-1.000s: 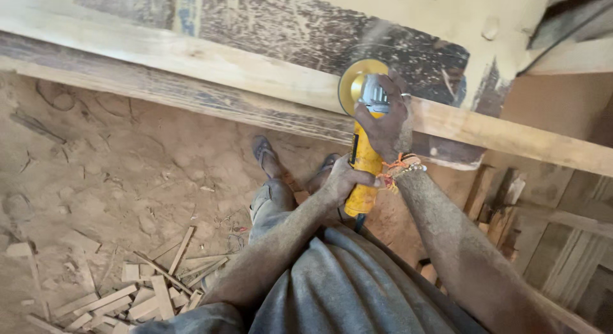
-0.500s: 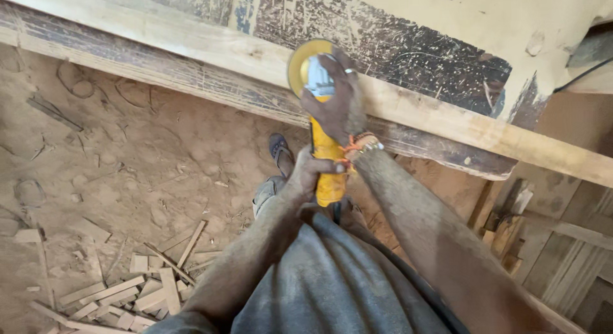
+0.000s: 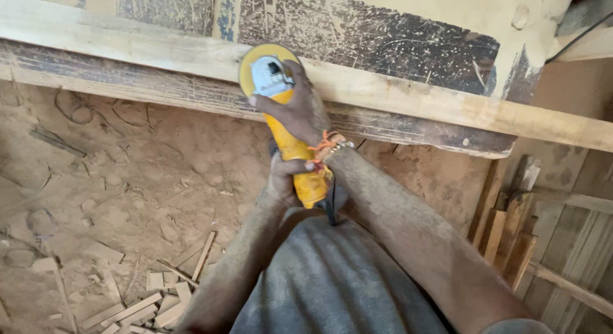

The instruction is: The person sands multiple pieces of wood using a power sander, holding the wood by hand and moving the tool along the surfaces while standing or bending over a low work area.

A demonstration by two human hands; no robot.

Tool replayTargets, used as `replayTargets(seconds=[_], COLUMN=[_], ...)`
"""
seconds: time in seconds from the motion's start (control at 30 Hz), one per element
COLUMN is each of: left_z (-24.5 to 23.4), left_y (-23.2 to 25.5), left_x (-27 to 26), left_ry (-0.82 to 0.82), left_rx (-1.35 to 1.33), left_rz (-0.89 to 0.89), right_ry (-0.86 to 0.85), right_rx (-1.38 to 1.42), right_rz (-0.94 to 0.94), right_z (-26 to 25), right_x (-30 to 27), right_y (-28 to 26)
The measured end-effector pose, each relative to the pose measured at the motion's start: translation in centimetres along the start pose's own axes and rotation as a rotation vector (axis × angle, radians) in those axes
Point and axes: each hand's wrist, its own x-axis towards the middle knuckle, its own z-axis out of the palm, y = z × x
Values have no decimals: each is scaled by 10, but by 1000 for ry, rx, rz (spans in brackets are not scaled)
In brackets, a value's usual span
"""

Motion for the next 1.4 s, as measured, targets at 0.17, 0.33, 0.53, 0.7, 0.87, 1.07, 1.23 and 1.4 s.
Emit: replayTargets(seconds=[0.17, 0.33, 0.53, 0.7, 0.87, 1.07, 1.23, 1.4], left_z=[16, 31, 39, 68, 106, 126, 148, 175], left_y=[-44, -89, -141, -190, -237, -318, -375, -408], left_x=[10, 17, 36, 52, 67, 99, 119, 129], left_ry=[-68, -121, -161, -190, -181, -172, -201, -301], left_rx=[130, 151, 240, 233, 274, 368, 432, 479], left_rz=[11, -77, -201, -235, -271, -309, -364, -358], right_ry=[100, 161, 282, 326, 419, 498, 536, 653], right_rx=[-22, 17, 46, 230, 49, 146, 310, 452], right_rz=[26, 108, 175, 183, 186, 156, 212, 233], right_z=[-44, -85, -133, -178, -235, -295, -344, -382], right_x=[-30, -60, -83, -105, -127, -145, -170, -192], right_y=[22, 50, 88, 130, 178, 250, 304, 338])
